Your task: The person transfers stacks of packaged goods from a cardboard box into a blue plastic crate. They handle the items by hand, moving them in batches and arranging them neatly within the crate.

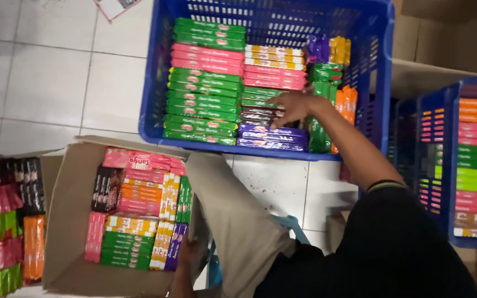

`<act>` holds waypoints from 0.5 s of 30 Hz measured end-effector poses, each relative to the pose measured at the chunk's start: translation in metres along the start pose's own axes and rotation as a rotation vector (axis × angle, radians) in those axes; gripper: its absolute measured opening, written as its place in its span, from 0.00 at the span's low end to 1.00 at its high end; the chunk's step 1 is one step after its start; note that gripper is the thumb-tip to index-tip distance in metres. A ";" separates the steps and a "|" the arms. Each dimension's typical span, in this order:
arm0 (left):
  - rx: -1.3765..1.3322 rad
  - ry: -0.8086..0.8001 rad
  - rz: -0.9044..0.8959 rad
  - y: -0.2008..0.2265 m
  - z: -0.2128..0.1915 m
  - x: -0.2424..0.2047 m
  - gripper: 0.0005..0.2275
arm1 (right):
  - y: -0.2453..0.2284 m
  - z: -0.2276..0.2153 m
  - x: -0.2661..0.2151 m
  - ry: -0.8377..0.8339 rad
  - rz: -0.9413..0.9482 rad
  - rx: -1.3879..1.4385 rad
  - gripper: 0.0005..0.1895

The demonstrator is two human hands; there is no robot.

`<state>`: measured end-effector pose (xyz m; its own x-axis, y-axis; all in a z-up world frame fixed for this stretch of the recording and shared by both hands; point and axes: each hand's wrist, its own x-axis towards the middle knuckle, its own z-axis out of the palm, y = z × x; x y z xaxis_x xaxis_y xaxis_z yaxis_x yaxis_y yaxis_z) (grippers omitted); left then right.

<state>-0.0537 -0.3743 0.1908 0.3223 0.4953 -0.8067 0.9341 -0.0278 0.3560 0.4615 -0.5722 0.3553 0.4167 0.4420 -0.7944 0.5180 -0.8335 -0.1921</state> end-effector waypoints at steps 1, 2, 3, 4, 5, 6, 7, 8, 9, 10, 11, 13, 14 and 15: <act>-0.075 -0.008 -0.052 0.011 -0.002 -0.009 0.22 | -0.003 0.005 -0.006 -0.043 -0.083 0.113 0.55; -0.150 -0.015 -0.105 0.023 -0.004 -0.017 0.22 | -0.006 0.010 -0.012 -0.085 -0.166 0.226 0.55; -0.145 -0.014 -0.110 0.004 0.003 0.007 0.22 | -0.010 0.012 -0.012 -0.090 -0.168 0.232 0.55; -0.012 -0.011 0.027 -0.016 0.009 0.032 0.25 | -0.013 0.014 -0.012 -0.161 -0.165 0.188 0.59; 0.124 -0.013 0.162 -0.038 0.015 0.053 0.28 | -0.017 0.019 -0.014 -0.237 -0.160 0.148 0.63; 0.133 -0.019 0.153 -0.042 0.014 0.041 0.28 | -0.018 0.026 -0.006 -0.247 -0.160 0.158 0.63; 0.069 0.019 0.036 -0.038 0.017 0.036 0.26 | -0.015 0.026 0.002 -0.215 -0.201 0.119 0.65; 0.005 0.057 -0.080 -0.034 0.020 0.031 0.25 | -0.013 0.026 0.009 -0.183 -0.241 0.079 0.66; 0.000 0.059 -0.071 0.006 0.012 0.002 0.25 | -0.013 0.025 0.013 -0.173 -0.240 0.074 0.66; -0.278 0.061 -0.144 0.045 0.005 -0.027 0.24 | -0.014 0.024 0.017 -0.185 -0.230 0.033 0.66; -0.551 0.059 -0.227 0.077 -0.004 -0.063 0.22 | -0.015 0.029 0.020 -0.210 -0.222 -0.003 0.67; -0.181 0.066 -0.079 0.017 0.006 0.003 0.24 | -0.009 0.038 0.034 -0.165 -0.278 -0.036 0.66; 0.188 0.069 0.075 -0.014 0.010 0.035 0.26 | -0.006 0.043 0.040 -0.117 -0.334 -0.069 0.65; 0.188 0.070 0.075 -0.025 0.013 0.043 0.26 | -0.010 0.037 0.032 -0.116 -0.334 -0.069 0.65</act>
<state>-0.0610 -0.3638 0.1405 0.3870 0.5445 -0.7442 0.9221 -0.2255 0.3144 0.4421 -0.5615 0.3102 0.1306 0.6423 -0.7552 0.6620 -0.6236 -0.4159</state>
